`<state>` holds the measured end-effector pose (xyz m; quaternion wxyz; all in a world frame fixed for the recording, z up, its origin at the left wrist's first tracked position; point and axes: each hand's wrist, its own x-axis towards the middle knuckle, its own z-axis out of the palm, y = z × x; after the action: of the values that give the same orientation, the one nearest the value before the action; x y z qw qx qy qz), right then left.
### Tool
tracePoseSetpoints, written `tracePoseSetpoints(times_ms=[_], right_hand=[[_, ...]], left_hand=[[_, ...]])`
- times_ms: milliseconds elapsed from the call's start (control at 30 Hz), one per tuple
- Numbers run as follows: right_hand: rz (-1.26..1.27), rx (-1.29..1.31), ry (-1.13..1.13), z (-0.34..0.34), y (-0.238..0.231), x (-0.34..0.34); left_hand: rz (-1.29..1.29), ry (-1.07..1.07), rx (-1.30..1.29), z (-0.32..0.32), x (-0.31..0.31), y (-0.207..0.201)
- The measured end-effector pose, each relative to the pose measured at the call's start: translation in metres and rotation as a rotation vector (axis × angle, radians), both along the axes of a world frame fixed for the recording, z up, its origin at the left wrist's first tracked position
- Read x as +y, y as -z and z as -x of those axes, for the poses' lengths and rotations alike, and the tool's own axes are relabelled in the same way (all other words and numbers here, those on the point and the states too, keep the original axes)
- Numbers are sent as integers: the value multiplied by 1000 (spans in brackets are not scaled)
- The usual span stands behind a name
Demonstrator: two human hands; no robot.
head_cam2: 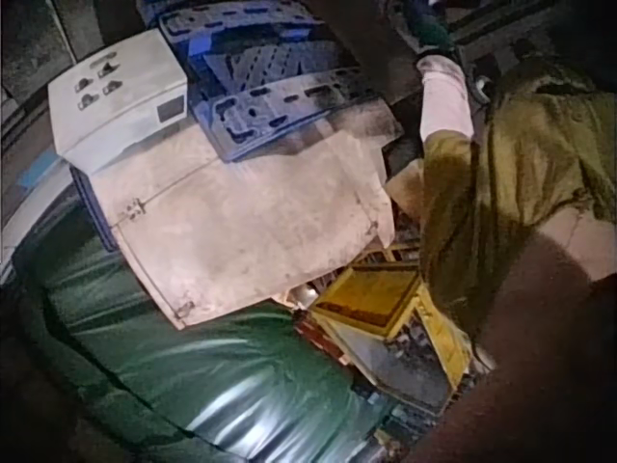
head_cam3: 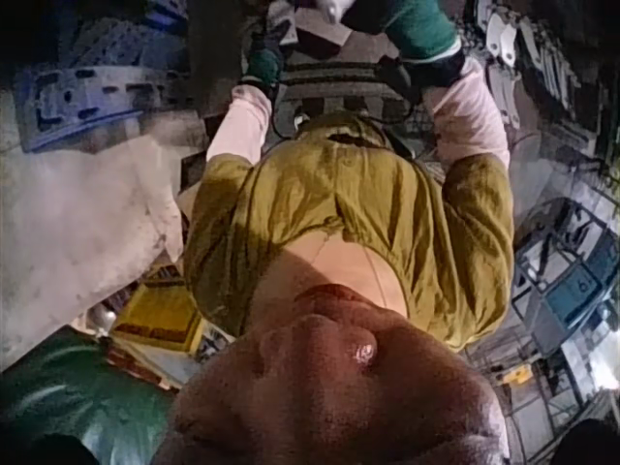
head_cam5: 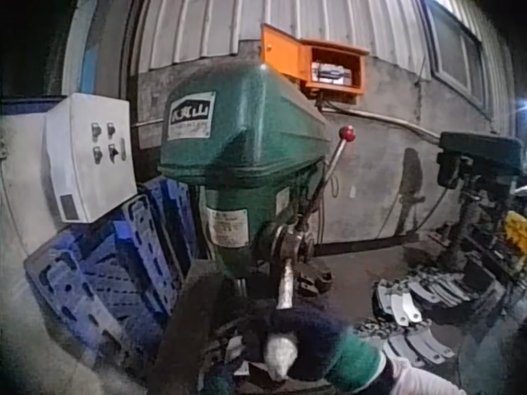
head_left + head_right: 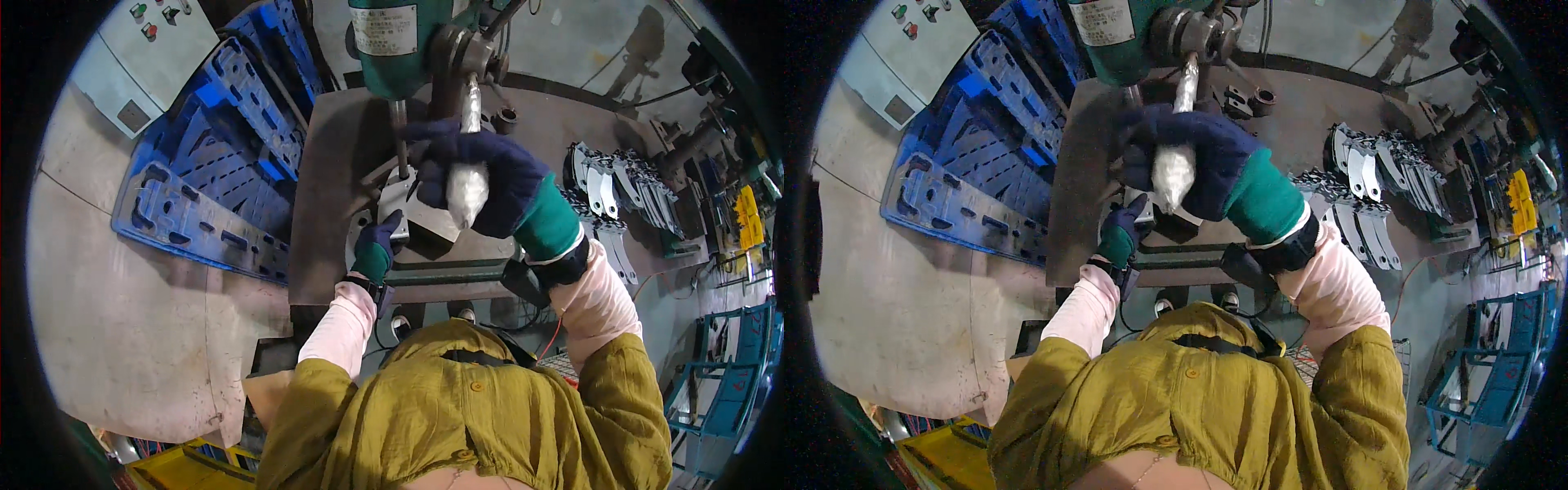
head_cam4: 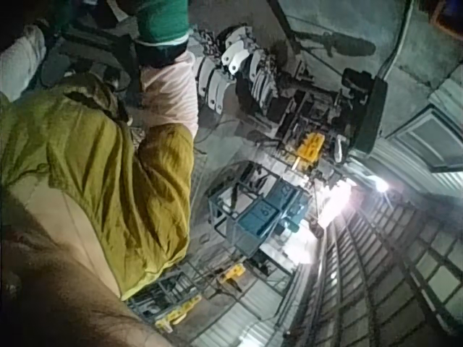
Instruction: The recorder retrieves metal components from a bin and processes them using a drill press machine.
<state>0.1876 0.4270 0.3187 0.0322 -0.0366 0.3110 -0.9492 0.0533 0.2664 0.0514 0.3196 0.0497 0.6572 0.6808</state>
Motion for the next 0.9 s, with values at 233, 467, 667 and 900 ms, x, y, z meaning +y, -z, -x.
tracePoseSetpoints(times_ms=[233,467,667,900], right_hand=[[-1036,124,420,10,57,20],[-722,-238,561,26,73,17],[-847,-385,713,33,88,28],[-1135,-304,886,46,109,40]], left_hand=[[51,-66,-304,0,4,-27],[86,-58,-255,3,3,-20],[223,-72,-270,9,9,-8],[667,372,772,30,-15,58]])
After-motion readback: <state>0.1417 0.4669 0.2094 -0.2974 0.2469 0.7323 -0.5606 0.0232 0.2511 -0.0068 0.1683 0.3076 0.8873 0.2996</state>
